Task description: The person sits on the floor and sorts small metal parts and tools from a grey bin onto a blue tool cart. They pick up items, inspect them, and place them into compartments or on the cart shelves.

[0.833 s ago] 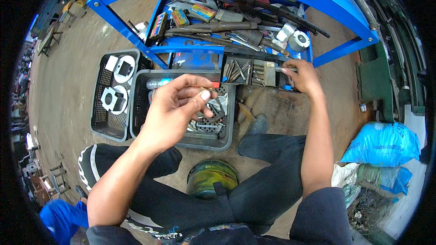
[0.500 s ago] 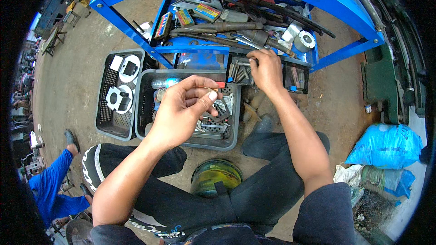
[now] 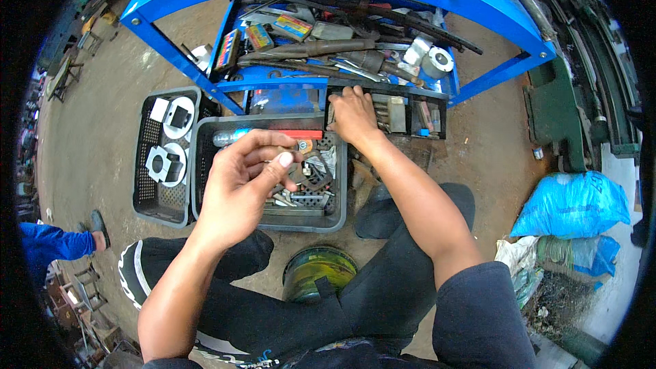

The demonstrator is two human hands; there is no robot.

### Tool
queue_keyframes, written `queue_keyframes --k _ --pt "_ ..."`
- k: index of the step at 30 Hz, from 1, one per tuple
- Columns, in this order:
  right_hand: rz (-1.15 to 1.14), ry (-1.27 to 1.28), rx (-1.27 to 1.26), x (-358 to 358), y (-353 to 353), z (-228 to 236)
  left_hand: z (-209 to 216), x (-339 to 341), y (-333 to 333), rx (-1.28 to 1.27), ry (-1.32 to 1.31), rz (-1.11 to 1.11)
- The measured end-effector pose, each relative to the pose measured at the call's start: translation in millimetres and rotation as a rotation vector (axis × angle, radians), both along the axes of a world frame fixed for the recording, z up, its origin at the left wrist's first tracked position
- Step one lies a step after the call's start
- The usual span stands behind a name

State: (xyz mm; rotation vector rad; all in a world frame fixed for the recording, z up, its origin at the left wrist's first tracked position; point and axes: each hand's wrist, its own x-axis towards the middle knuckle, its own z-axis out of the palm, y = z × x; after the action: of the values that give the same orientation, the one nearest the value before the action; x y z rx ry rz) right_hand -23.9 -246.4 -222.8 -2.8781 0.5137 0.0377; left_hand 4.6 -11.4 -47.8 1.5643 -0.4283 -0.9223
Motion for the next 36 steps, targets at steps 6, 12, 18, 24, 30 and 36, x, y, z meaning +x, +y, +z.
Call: queue_keyframes --k 6,12,18,24,30,36 --pt "-0.032 -0.161 0.047 -3.4 -2.0 -6.0 -0.8 -1.4 -2.6 0.0 -0.005 -0.026" --pt "0.096 -0.105 0.112 -8.4 -10.5 -4.6 -4.0 -2.2 -8.3 0.018 -0.013 -0.027" --pt "0.123 -0.136 0.066 -13.2 -19.8 -6.1 -6.4 -0.6 -4.7 0.024 -0.026 -0.031" --pt "-0.097 -0.22 0.748 -23.1 -77.9 10.4 -8.3 1.0 2.0 -0.01 0.0 -0.004" --pt "-0.311 -0.469 1.787 -36.7 -93.9 18.1 -7.0 4.4 0.6 0.041 0.017 -0.023" --pt "-0.149 -0.347 2.107 -30.6 -103.8 26.0 -6.8 3.1 -4.1 0.046 0.026 -0.03"
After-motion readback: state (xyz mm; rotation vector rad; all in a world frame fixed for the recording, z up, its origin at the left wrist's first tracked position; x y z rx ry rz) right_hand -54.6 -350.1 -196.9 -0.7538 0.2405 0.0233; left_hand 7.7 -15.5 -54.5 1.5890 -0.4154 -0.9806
